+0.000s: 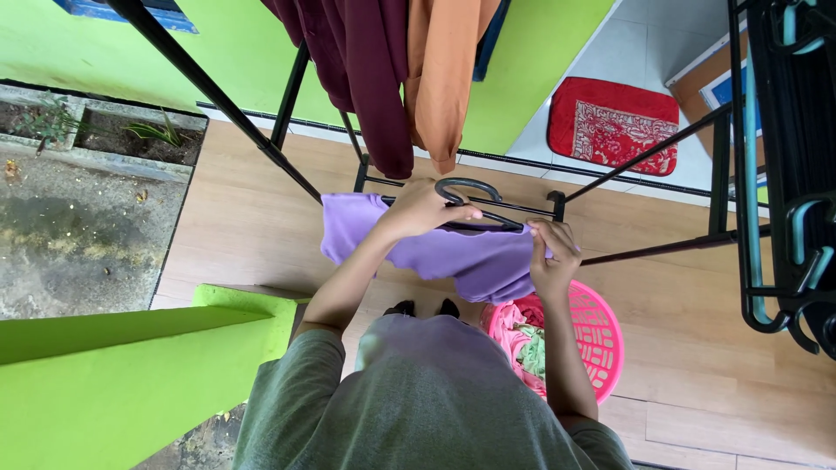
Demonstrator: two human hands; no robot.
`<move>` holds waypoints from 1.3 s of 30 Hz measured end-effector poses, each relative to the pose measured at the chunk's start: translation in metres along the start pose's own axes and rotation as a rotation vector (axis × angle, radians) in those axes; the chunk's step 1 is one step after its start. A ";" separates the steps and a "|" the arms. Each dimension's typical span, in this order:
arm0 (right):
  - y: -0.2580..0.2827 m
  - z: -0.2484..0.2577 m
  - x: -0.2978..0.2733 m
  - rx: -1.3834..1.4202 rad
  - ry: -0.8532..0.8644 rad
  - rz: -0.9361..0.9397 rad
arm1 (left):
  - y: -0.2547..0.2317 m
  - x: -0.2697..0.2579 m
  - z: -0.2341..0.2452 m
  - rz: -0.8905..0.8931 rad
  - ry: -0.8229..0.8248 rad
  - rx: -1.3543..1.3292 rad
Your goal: Hang a purple t-shirt onto a clothes hanger and place it on a drying rack.
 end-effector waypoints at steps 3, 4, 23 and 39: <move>0.014 0.002 0.011 0.017 -0.055 0.032 | 0.002 -0.001 0.000 0.034 0.008 -0.050; 0.010 0.003 0.008 0.021 -0.058 0.033 | 0.000 -0.002 -0.001 0.032 0.007 -0.046; 0.016 0.069 0.050 -0.327 0.167 0.206 | -0.028 0.009 0.036 -0.090 -0.153 0.115; -0.024 0.061 0.019 -0.349 0.337 0.140 | -0.017 0.005 0.037 -0.085 -0.115 0.049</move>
Point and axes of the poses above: each hand's wrist, its own x-axis towards the middle knuckle, its own z-axis out of the back of the hand, y = z × x, the point moved 1 cm from there along x, towards the middle knuckle, and after that the axes turned 10 degrees about -y, right-handed, at the moved point
